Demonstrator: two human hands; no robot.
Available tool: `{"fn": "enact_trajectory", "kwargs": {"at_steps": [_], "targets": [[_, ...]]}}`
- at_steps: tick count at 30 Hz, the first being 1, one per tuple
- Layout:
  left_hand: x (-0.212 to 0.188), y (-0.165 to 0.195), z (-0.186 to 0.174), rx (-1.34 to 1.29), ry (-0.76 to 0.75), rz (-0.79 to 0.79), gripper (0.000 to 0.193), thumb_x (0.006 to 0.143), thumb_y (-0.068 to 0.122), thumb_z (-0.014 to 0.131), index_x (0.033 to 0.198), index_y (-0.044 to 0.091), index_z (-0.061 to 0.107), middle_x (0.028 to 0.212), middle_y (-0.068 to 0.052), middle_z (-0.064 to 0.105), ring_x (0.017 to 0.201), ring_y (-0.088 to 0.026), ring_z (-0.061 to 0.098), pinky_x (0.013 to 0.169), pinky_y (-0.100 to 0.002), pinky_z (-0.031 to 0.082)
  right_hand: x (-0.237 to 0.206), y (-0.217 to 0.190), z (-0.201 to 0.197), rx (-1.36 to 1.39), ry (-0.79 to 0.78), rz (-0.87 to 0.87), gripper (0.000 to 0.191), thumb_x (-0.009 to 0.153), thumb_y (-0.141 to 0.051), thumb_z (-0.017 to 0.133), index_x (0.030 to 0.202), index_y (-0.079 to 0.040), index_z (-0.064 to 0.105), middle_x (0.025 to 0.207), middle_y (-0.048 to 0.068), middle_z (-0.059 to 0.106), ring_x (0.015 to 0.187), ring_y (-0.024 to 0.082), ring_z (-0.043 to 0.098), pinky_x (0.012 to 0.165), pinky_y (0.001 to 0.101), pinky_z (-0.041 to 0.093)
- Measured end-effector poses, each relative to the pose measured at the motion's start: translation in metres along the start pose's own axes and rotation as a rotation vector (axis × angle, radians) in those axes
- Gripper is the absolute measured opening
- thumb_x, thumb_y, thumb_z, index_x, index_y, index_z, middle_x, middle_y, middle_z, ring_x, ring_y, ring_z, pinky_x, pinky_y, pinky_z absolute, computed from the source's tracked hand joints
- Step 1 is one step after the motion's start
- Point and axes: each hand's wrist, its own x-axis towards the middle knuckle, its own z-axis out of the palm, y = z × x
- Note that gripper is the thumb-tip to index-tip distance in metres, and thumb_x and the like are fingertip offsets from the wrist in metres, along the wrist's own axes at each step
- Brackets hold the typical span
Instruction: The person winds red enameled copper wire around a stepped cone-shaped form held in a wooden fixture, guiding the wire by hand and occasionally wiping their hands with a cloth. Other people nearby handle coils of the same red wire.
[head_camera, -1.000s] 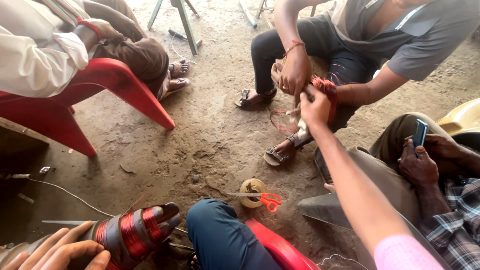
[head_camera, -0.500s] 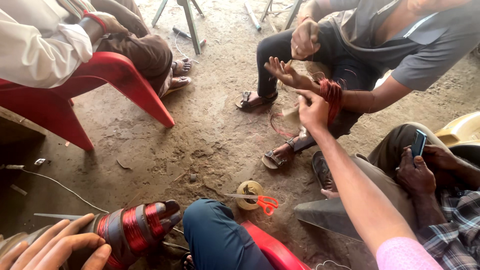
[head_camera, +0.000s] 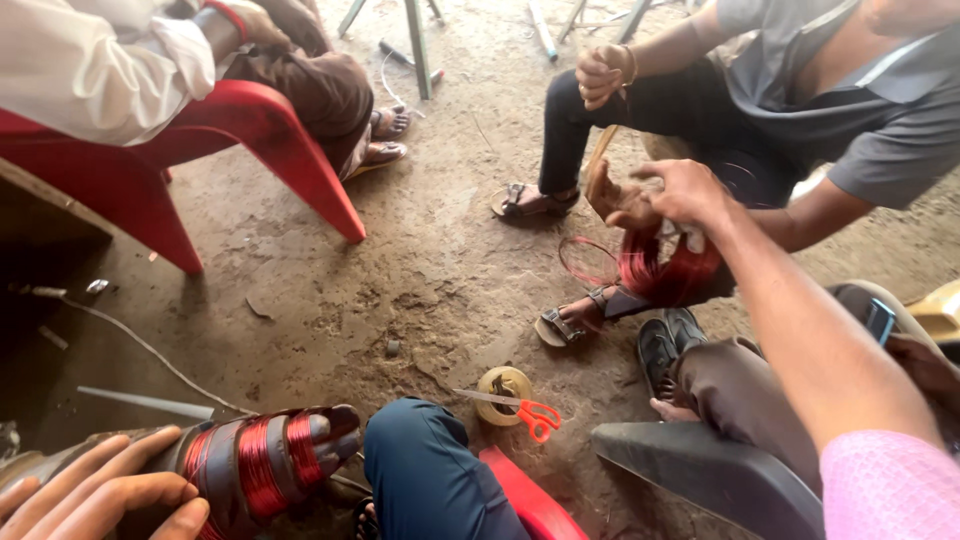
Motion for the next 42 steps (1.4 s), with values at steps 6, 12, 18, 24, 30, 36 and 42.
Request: {"fn": "enact_trajectory", "kwargs": {"at_steps": [6,12,18,24,30,36,42], "targets": [[-0.005,0.005,0.005,-0.183,0.081,-0.005,0.02,0.068,0.029,0.08,0.083,0.019,0.07,0.113,-0.008,0.074,0.127,-0.025,0.065,0.124,-0.044,0.044,0.012,-0.007,0.006,-0.306,-0.303,-0.091,0.037,0.08,-0.015,0.072,0.114,-0.025,0.078,0.115,0.008,0.077,0.107,0.029,0.073,0.094,0.0393,0.056],[-0.008,0.01,0.01,-0.239,0.088,-0.054,0.02,0.068,0.019,0.08,0.085,0.013,0.07,0.105,-0.009,0.076,0.129,-0.028,0.067,0.122,-0.043,0.044,0.005,0.004,0.013,-0.078,-0.072,-0.212,0.023,0.085,-0.018,0.075,0.108,-0.014,0.077,0.099,0.014,0.077,0.091,0.032,0.073,0.082,0.0423,0.055],[0.002,0.025,0.005,-0.223,0.054,-0.067,0.02,0.062,0.015,0.08,0.08,0.011,0.072,0.108,-0.012,0.076,0.13,-0.033,0.067,0.126,-0.048,0.045,0.011,0.01,0.012,0.241,0.17,-0.073,0.016,0.093,-0.02,0.075,0.102,-0.008,0.079,0.091,0.013,0.077,0.082,0.022,0.075,0.077,0.0352,0.056],[0.016,0.04,-0.006,-0.169,0.038,0.022,0.022,0.062,0.022,0.084,0.08,0.014,0.073,0.111,-0.013,0.076,0.122,-0.034,0.068,0.115,-0.046,0.046,0.017,0.017,0.003,0.252,0.132,0.003,0.019,0.092,-0.019,0.075,0.106,-0.009,0.08,0.094,0.012,0.078,0.086,0.02,0.075,0.08,0.0345,0.057],[0.009,0.046,-0.005,-0.225,0.014,-0.048,0.021,0.062,0.016,0.082,0.081,0.013,0.074,0.103,-0.008,0.077,0.125,-0.031,0.07,0.12,-0.043,0.046,0.0,0.022,-0.006,0.141,-0.084,-0.062,0.028,0.084,-0.013,0.073,0.112,-0.013,0.08,0.105,0.012,0.079,0.096,0.025,0.076,0.087,0.036,0.057],[0.007,0.048,-0.007,-0.327,0.115,0.0,0.019,0.073,0.024,0.079,0.089,0.016,0.072,0.117,-0.007,0.074,0.128,-0.025,0.067,0.123,-0.039,0.045,0.0,0.0,-0.006,-0.102,-0.141,-0.161,0.047,0.082,-0.018,0.073,0.129,-0.024,0.071,0.116,0.01,0.073,0.102,0.031,0.07,0.09,0.0418,0.054],[0.015,0.067,-0.031,-0.142,0.073,-0.078,0.019,0.064,0.025,0.08,0.08,0.018,0.076,0.112,-0.004,0.076,0.121,-0.025,0.067,0.118,-0.049,0.039,0.018,-0.016,-0.001,-0.318,-0.216,-0.26,0.029,0.078,-0.023,0.076,0.107,-0.02,0.079,0.111,0.009,0.074,0.107,0.029,0.069,0.095,0.0419,0.053]]}}
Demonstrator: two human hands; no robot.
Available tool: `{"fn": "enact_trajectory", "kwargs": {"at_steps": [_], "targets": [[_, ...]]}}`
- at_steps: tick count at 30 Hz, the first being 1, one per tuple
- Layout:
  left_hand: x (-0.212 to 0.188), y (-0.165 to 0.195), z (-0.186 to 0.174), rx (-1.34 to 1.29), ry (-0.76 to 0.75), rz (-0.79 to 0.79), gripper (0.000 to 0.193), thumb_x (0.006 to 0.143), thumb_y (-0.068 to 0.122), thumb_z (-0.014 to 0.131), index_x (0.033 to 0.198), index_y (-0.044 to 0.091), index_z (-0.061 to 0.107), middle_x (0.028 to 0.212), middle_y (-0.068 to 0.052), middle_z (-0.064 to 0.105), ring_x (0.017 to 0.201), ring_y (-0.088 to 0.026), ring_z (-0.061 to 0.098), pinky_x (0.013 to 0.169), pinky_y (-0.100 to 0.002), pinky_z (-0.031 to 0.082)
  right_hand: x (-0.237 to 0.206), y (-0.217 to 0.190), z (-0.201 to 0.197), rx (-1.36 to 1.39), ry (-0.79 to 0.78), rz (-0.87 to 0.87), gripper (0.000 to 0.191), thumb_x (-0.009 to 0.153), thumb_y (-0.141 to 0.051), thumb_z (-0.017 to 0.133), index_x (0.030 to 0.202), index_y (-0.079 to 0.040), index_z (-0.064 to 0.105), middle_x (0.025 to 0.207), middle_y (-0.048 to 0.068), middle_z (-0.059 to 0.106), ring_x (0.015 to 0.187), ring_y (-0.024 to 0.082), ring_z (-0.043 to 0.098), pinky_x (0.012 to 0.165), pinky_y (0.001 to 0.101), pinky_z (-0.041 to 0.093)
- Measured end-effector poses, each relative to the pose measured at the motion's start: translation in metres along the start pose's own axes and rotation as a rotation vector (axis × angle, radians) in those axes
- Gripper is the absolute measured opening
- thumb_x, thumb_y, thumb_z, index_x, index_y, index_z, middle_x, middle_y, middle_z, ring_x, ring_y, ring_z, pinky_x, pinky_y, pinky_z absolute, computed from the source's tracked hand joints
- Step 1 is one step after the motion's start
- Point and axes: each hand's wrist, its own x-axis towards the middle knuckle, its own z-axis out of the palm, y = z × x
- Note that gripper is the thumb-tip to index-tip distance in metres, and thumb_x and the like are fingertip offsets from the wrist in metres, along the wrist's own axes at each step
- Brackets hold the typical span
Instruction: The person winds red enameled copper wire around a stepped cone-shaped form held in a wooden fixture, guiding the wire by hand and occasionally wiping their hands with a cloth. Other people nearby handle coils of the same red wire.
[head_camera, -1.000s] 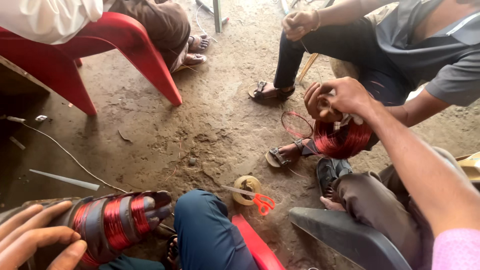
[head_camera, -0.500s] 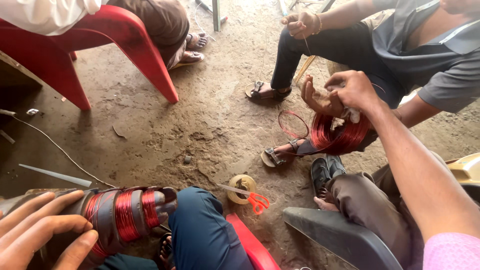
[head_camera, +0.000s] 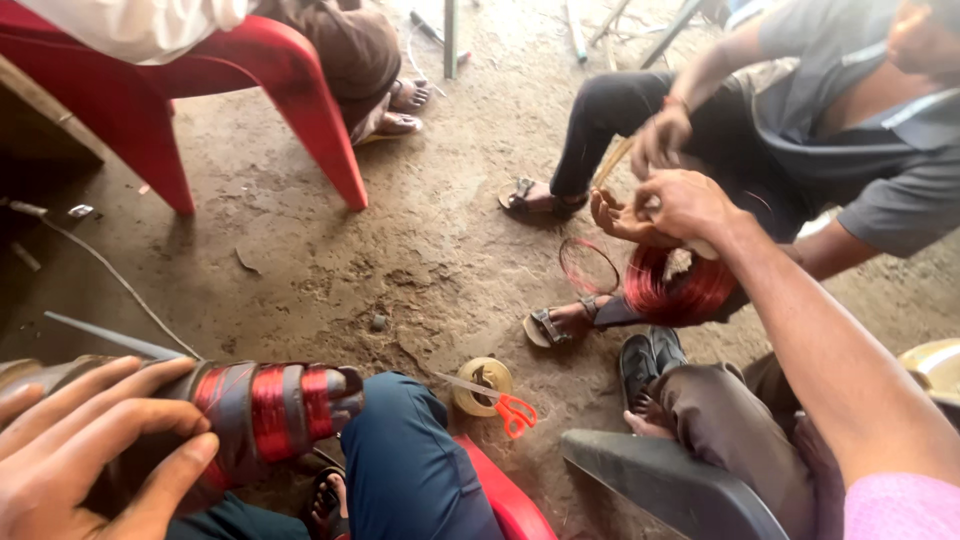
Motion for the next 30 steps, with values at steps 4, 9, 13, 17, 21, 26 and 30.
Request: {"fn": "enact_trajectory", "kwargs": {"at_steps": [4,9,13,17,21,26,30], "targets": [[0.003,0.013,-0.013,0.024,-0.005,-0.01,0.016,0.065,0.026,0.08,0.079,0.019,0.075,0.114,-0.003,0.076,0.122,-0.023,0.068,0.117,-0.047,0.04,-0.006,0.005,-0.006,0.188,0.034,0.112,0.027,0.085,-0.016,0.07,0.112,-0.014,0.076,0.11,0.013,0.075,0.1,0.03,0.072,0.091,0.0423,0.055],[0.0,0.021,-0.024,0.054,-0.008,-0.017,0.014,0.072,0.027,0.078,0.083,0.02,0.076,0.114,0.0,0.076,0.123,-0.02,0.066,0.117,-0.045,0.039,-0.042,0.006,-0.02,0.43,0.121,0.162,0.021,0.089,-0.017,0.071,0.109,-0.014,0.075,0.103,0.014,0.075,0.093,0.029,0.074,0.086,0.0411,0.056],[-0.001,0.023,-0.027,0.087,-0.006,-0.011,0.014,0.074,0.03,0.077,0.084,0.021,0.075,0.116,0.002,0.076,0.126,-0.019,0.064,0.117,-0.044,0.038,-0.076,-0.012,-0.023,0.252,0.19,0.017,0.018,0.087,-0.015,0.071,0.103,-0.018,0.079,0.106,0.01,0.074,0.094,0.031,0.073,0.086,0.0419,0.056],[-0.002,0.017,-0.028,0.041,-0.025,0.02,0.016,0.076,0.033,0.075,0.086,0.021,0.074,0.121,0.002,0.074,0.129,-0.02,0.063,0.117,-0.041,0.038,-0.1,-0.033,-0.011,0.228,0.314,0.009,0.013,0.088,-0.021,0.074,0.1,-0.017,0.078,0.11,0.007,0.071,0.094,0.032,0.071,0.084,0.0429,0.056],[-0.007,0.01,-0.031,0.089,-0.038,0.066,0.017,0.077,0.035,0.073,0.089,0.023,0.075,0.123,0.003,0.074,0.13,-0.019,0.061,0.115,-0.042,0.036,-0.12,-0.04,0.016,0.101,0.38,0.001,0.013,0.085,-0.024,0.077,0.095,-0.017,0.077,0.109,0.006,0.073,0.097,0.031,0.071,0.085,0.0431,0.056],[-0.011,0.007,-0.03,0.083,-0.015,0.062,0.019,0.079,0.039,0.071,0.09,0.024,0.073,0.125,0.004,0.072,0.131,-0.015,0.06,0.118,-0.041,0.036,-0.149,-0.063,0.066,0.39,0.324,0.245,0.018,0.09,-0.023,0.077,0.104,-0.013,0.079,0.101,0.007,0.075,0.086,0.019,0.073,0.082,0.034,0.058],[-0.015,0.003,-0.033,0.104,-0.023,0.062,0.018,0.079,0.038,0.071,0.091,0.024,0.073,0.125,0.004,0.072,0.131,-0.016,0.059,0.117,-0.042,0.036,-0.171,-0.118,0.085,0.935,0.205,0.293,0.024,0.086,-0.012,0.078,0.109,-0.006,0.077,0.101,0.006,0.078,0.093,0.011,0.07,0.085,0.0292,0.057]]}}
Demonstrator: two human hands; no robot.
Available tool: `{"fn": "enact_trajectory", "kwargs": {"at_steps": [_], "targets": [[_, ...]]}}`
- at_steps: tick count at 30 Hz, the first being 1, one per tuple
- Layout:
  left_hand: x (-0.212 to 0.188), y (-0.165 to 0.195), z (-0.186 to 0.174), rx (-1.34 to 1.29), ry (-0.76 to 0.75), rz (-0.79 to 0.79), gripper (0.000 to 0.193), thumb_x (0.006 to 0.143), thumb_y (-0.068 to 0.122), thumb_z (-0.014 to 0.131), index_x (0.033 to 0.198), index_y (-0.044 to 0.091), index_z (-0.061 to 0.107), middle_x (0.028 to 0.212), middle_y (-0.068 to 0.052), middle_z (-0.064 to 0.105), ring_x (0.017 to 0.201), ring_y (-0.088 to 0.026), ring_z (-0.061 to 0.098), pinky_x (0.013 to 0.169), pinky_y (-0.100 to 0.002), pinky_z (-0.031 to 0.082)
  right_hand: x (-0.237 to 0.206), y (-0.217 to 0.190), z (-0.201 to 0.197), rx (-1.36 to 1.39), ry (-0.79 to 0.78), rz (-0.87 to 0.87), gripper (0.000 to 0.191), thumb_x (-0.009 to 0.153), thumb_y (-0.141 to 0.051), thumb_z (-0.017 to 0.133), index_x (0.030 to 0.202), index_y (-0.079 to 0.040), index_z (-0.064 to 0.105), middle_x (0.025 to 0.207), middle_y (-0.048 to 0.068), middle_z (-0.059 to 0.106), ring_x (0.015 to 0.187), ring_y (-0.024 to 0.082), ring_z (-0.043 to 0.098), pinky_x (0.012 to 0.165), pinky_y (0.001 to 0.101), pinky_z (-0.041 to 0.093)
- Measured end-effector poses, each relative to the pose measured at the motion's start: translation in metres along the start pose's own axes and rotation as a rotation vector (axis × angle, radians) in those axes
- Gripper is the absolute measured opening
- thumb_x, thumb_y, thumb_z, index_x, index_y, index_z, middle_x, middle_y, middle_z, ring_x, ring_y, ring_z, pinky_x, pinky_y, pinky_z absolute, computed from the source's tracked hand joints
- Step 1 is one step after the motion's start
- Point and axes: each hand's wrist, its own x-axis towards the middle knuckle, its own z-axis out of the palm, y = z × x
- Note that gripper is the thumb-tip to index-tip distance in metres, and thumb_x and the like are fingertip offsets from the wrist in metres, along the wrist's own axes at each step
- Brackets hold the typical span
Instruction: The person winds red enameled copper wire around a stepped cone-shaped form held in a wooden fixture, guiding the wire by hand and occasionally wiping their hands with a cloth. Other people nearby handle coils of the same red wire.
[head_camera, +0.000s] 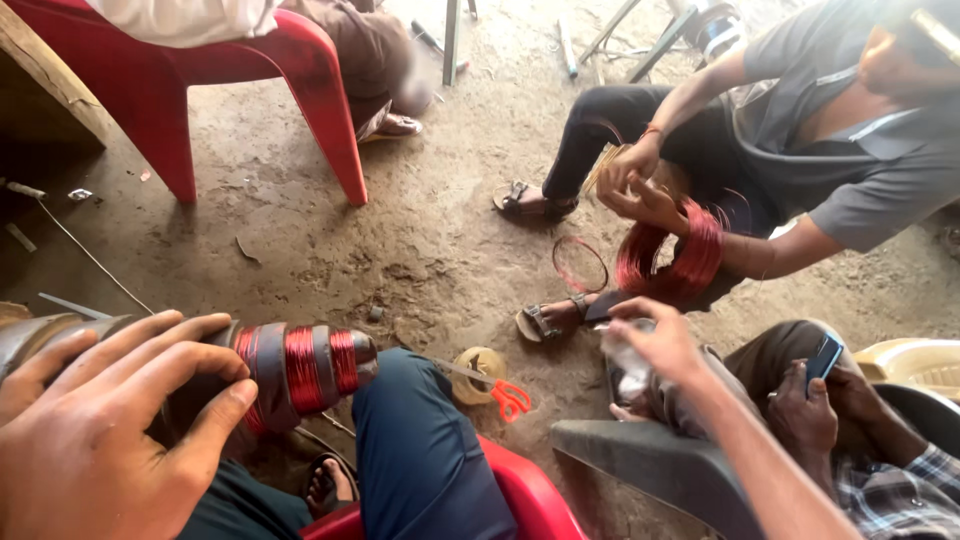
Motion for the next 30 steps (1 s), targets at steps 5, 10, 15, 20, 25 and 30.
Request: {"fn": "enact_trajectory", "kwargs": {"at_steps": [5,10,15,20,25,30], "targets": [[-0.003,-0.001,-0.006,-0.003,-0.009,-0.023,0.017,0.079,0.035,0.074,0.091,0.022,0.074,0.124,0.001,0.073,0.131,-0.019,0.061,0.12,-0.044,0.036,-0.039,-0.05,0.01,0.357,-0.154,0.026,0.043,0.078,-0.004,0.078,0.12,-0.003,0.07,0.109,0.006,0.075,0.102,0.013,0.068,0.093,0.0297,0.054],[-0.001,0.001,-0.019,-0.029,-0.022,-0.017,0.017,0.08,0.028,0.075,0.092,0.016,0.076,0.122,-0.004,0.075,0.128,-0.024,0.064,0.117,-0.046,0.037,-0.048,-0.074,0.027,0.214,-0.155,-0.228,0.053,0.074,-0.005,0.083,0.123,-0.002,0.064,0.117,0.007,0.07,0.107,0.015,0.065,0.094,0.0315,0.051],[-0.002,-0.001,-0.025,-0.119,0.034,-0.024,0.017,0.085,0.028,0.075,0.096,0.016,0.074,0.119,-0.005,0.075,0.132,-0.025,0.064,0.122,-0.045,0.038,-0.052,-0.075,0.055,-0.205,-0.449,0.02,0.036,0.086,-0.011,0.078,0.12,-0.002,0.071,0.11,0.011,0.077,0.102,0.014,0.071,0.09,0.0323,0.056],[-0.012,-0.004,-0.033,-0.104,0.052,-0.049,0.013,0.087,0.022,0.078,0.093,0.011,0.074,0.119,-0.006,0.076,0.129,-0.023,0.066,0.117,-0.042,0.041,-0.052,-0.082,0.049,0.582,-0.341,0.049,0.047,0.08,-0.006,0.072,0.127,-0.006,0.065,0.111,0.0,0.074,0.099,0.01,0.07,0.084,0.0302,0.057],[-0.005,-0.002,-0.035,-0.13,0.107,-0.011,0.014,0.081,0.02,0.081,0.09,0.011,0.075,0.115,-0.008,0.077,0.121,-0.025,0.068,0.112,-0.044,0.041,-0.045,-0.101,0.076,0.428,-0.501,0.272,0.035,0.087,-0.008,0.072,0.121,0.002,0.07,0.099,0.011,0.076,0.079,0.023,0.07,0.066,0.041,0.062],[-0.001,0.002,-0.027,-0.18,0.134,-0.023,0.017,0.083,0.024,0.082,0.093,0.012,0.076,0.117,-0.007,0.077,0.12,-0.024,0.069,0.113,-0.046,0.04,-0.042,-0.121,0.064,0.465,-0.378,0.14,0.032,0.089,-0.011,0.068,0.116,0.007,0.071,0.102,0.014,0.077,0.082,0.025,0.078,0.064,0.0419,0.066]]}}
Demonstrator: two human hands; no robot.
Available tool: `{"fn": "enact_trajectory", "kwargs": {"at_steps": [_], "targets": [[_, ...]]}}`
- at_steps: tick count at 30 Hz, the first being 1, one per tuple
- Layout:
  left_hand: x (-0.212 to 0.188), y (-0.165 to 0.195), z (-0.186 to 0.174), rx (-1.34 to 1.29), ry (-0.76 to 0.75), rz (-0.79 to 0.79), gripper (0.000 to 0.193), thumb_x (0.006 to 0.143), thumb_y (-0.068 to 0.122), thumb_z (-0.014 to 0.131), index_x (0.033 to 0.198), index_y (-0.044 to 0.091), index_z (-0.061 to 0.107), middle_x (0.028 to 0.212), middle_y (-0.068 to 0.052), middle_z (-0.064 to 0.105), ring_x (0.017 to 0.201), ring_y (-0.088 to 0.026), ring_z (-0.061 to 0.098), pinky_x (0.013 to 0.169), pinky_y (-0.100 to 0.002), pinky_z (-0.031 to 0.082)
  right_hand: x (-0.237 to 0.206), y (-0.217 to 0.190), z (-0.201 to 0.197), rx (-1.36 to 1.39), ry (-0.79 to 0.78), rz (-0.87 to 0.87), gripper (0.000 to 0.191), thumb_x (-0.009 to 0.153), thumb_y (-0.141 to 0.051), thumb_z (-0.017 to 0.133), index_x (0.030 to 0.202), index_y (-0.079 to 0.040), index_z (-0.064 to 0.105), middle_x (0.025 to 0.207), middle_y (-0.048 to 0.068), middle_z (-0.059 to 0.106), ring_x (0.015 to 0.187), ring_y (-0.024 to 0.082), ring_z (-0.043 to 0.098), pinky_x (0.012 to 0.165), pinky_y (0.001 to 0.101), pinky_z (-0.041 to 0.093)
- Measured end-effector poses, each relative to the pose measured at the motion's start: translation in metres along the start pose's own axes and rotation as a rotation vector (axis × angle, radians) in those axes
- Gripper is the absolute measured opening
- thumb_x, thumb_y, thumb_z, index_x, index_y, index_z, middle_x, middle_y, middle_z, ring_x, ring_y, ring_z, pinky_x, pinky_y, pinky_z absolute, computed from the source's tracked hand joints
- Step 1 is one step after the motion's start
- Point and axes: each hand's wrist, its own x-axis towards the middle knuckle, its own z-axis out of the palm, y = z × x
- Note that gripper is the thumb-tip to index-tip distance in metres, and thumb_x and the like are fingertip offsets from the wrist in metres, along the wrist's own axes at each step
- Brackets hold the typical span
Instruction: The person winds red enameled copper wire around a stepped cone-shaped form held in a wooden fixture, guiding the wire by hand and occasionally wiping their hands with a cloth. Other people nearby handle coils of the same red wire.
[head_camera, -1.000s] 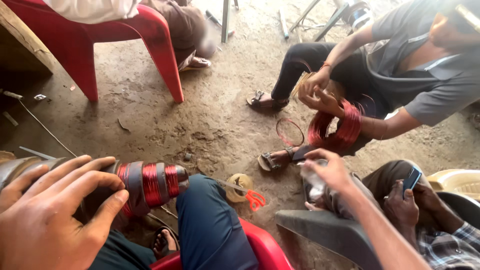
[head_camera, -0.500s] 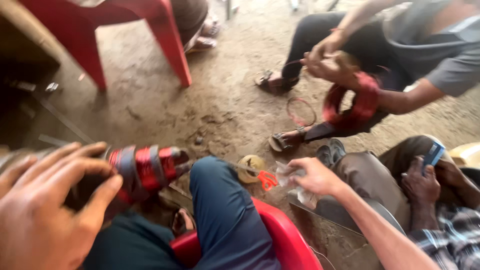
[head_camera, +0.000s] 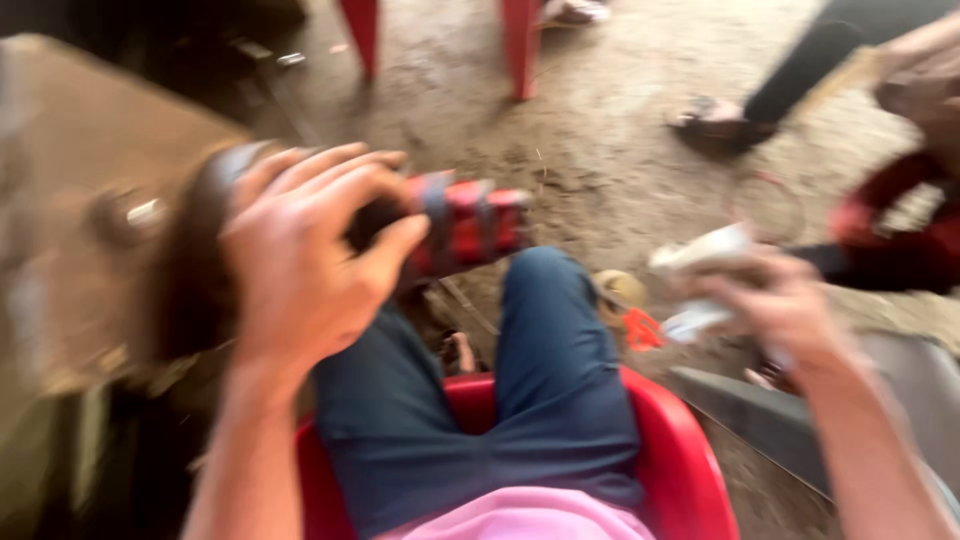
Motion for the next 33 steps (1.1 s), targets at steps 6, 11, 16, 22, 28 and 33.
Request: {"fn": "enact_trajectory", "kwargs": {"at_steps": [6,11,16,22,28,33], "targets": [[-0.002,-0.003,0.005,-0.039,0.051,-0.008,0.012,0.085,0.023,0.081,0.092,0.015,0.076,0.115,-0.003,0.078,0.119,-0.023,0.07,0.112,-0.046,0.039,0.025,0.026,0.019,-0.057,-0.134,0.242,0.029,0.093,-0.016,0.065,0.115,0.002,0.071,0.091,0.022,0.079,0.071,0.034,0.076,0.061,0.0487,0.062],[0.001,0.003,0.007,-0.063,0.046,-0.044,0.014,0.083,0.026,0.081,0.091,0.016,0.075,0.106,-0.002,0.077,0.107,-0.023,0.069,0.11,-0.046,0.04,0.027,0.054,0.038,-0.122,-0.266,0.124,0.028,0.09,-0.008,0.071,0.114,0.006,0.075,0.095,0.014,0.079,0.085,0.024,0.072,0.076,0.0426,0.058],[0.001,0.003,0.006,-0.052,0.063,-0.022,0.013,0.082,0.026,0.081,0.088,0.017,0.074,0.101,-0.002,0.076,0.107,-0.022,0.069,0.109,-0.046,0.039,0.005,0.003,0.026,0.098,-0.192,-0.202,0.041,0.083,-0.011,0.074,0.121,0.0,0.067,0.104,0.008,0.078,0.094,0.019,0.075,0.085,0.0381,0.061],[0.001,0.002,0.007,-0.048,0.081,0.015,0.013,0.082,0.026,0.08,0.091,0.018,0.075,0.102,-0.003,0.076,0.113,-0.023,0.069,0.109,-0.047,0.039,0.024,0.001,0.056,-0.216,-0.251,-0.008,0.028,0.086,-0.007,0.077,0.112,0.003,0.077,0.097,0.01,0.08,0.086,0.017,0.073,0.08,0.0373,0.058],[-0.003,0.001,0.008,-0.073,0.038,-0.02,0.014,0.083,0.026,0.08,0.092,0.015,0.075,0.106,-0.004,0.077,0.113,-0.023,0.068,0.11,-0.046,0.039,0.028,-0.003,0.054,0.055,-0.132,-0.267,0.028,0.087,0.004,0.071,0.114,0.002,0.071,0.103,0.006,0.077,0.093,0.013,0.072,0.083,0.0307,0.058],[-0.001,0.002,0.009,-0.08,0.063,0.018,0.012,0.077,0.023,0.08,0.086,0.017,0.076,0.108,-0.003,0.078,0.118,-0.022,0.067,0.11,-0.046,0.038,0.027,-0.084,0.075,0.027,0.007,-0.581,0.027,0.092,0.009,0.067,0.118,0.002,0.068,0.107,0.005,0.074,0.096,0.013,0.071,0.087,0.0286,0.057]]}}
